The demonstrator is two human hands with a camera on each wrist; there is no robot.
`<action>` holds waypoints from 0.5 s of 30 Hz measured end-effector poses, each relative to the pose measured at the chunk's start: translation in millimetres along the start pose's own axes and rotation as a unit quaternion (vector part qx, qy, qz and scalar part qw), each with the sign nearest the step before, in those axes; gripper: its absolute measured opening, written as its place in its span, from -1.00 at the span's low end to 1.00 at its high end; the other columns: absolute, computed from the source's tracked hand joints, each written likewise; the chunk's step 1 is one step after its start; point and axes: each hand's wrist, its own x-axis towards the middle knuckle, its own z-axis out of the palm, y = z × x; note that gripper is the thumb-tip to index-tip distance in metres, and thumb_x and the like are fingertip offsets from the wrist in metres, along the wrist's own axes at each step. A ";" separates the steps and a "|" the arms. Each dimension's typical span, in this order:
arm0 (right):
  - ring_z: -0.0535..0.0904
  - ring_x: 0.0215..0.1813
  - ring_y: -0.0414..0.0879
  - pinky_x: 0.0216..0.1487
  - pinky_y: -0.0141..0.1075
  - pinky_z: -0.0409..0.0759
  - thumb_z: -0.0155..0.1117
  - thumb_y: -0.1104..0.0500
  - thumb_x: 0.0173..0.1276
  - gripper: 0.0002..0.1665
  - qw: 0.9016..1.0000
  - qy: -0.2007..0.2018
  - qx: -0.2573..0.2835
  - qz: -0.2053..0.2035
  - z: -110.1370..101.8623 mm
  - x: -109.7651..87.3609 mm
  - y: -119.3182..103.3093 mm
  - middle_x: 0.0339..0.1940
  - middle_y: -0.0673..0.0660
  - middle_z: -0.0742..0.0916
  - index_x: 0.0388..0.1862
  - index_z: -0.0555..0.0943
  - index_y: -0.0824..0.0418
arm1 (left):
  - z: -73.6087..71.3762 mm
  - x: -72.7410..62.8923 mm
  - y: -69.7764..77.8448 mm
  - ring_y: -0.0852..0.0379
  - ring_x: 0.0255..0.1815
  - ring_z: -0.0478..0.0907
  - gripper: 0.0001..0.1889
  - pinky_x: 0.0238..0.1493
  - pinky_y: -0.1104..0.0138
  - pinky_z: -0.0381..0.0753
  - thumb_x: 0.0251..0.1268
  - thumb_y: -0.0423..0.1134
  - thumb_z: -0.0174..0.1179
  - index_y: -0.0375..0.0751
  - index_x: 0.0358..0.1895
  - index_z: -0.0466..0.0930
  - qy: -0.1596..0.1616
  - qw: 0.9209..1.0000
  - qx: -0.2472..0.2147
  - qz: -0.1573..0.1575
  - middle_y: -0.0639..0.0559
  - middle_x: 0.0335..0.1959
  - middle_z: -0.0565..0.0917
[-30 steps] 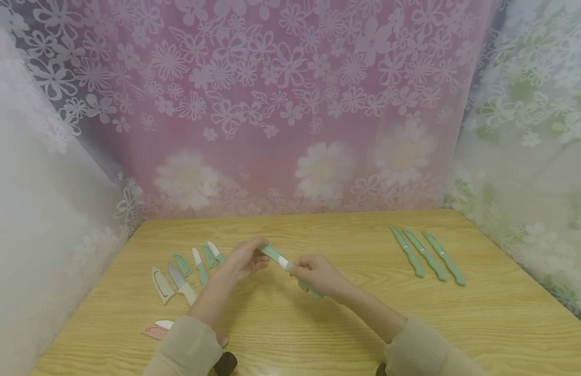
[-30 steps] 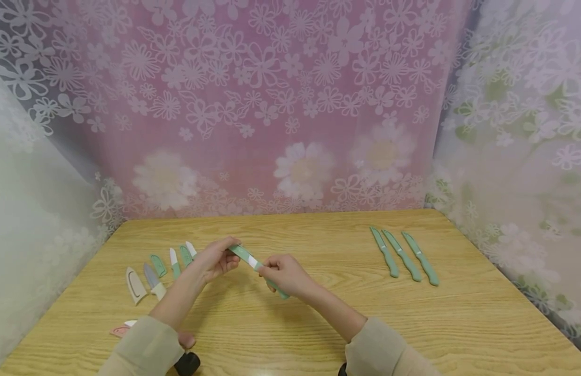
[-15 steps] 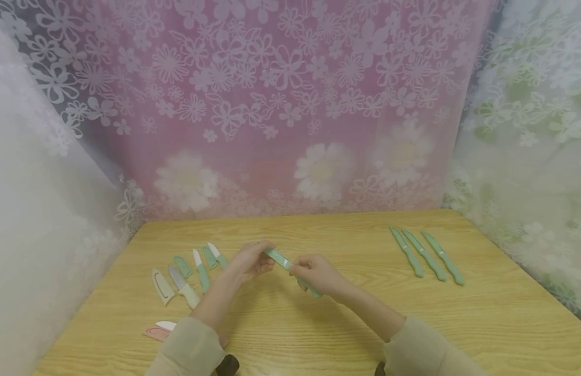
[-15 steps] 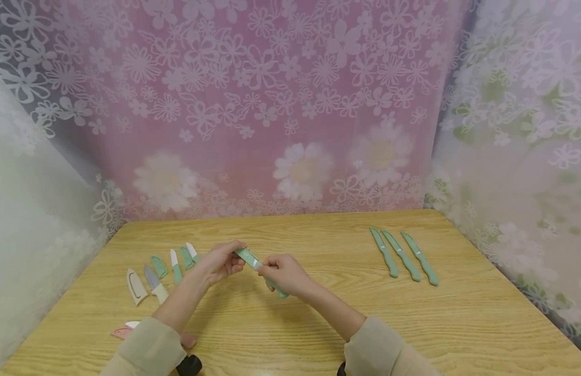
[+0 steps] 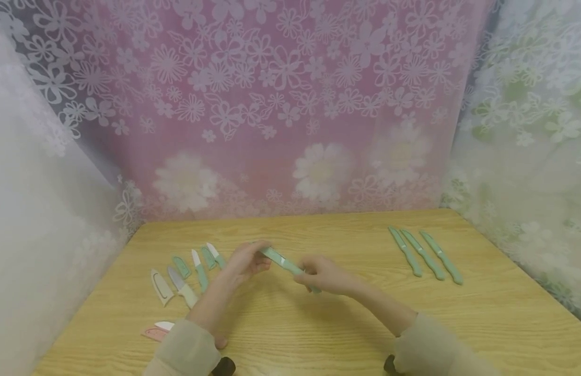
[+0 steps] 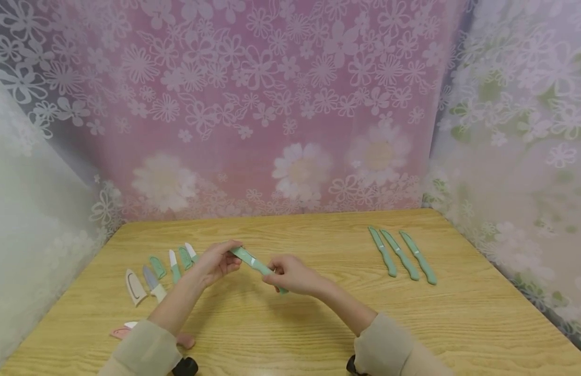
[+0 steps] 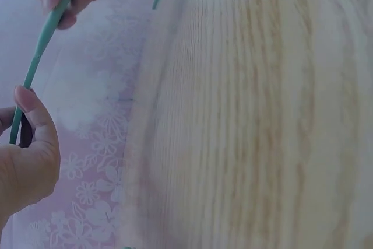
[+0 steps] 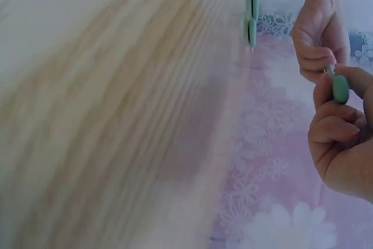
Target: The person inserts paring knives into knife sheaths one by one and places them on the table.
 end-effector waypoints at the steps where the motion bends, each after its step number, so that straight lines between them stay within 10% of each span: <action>1: 0.40 -0.58 -0.20 -0.54 -0.39 0.41 0.15 0.09 0.36 -0.78 1.000 0.000 -0.029 -0.004 -2.8 -2.1 0.8 -0.60 0.00 0.59 -0.26 0.56 0.24 | -1.0 -0.1 -0.9 0.25 -0.57 0.56 -0.77 -0.38 0.47 0.60 0.35 -0.33 0.00 -0.18 -0.44 0.62 0.005 1.000 -0.002 0.000 0.07 -0.56 0.63; 8: 0.45 -0.47 -0.28 -0.44 -0.49 0.49 0.29 0.26 0.22 -0.79 0.952 0.013 -0.294 -0.087 -23.9 -18.7 12.2 -0.43 -0.01 0.62 -0.19 0.56 0.32 | 2.9 0.0 -6.0 0.18 -0.42 0.60 -0.70 -0.23 0.37 0.63 0.32 -0.30 0.07 -0.52 -0.06 0.49 0.001 0.995 0.098 0.018 0.01 -0.40 0.63; 15: 0.42 -0.45 -0.25 -0.48 -0.50 0.46 0.27 0.29 0.23 -0.76 0.931 0.077 -0.344 -0.088 -63.2 -47.0 43.2 -0.39 0.03 0.54 -0.16 0.54 0.39 | 5.7 -2.8 -4.0 0.10 -0.31 0.57 -0.63 -0.13 0.24 0.62 0.34 -0.18 0.08 -0.52 -0.05 0.48 0.014 0.980 0.197 0.036 -0.17 -0.25 0.60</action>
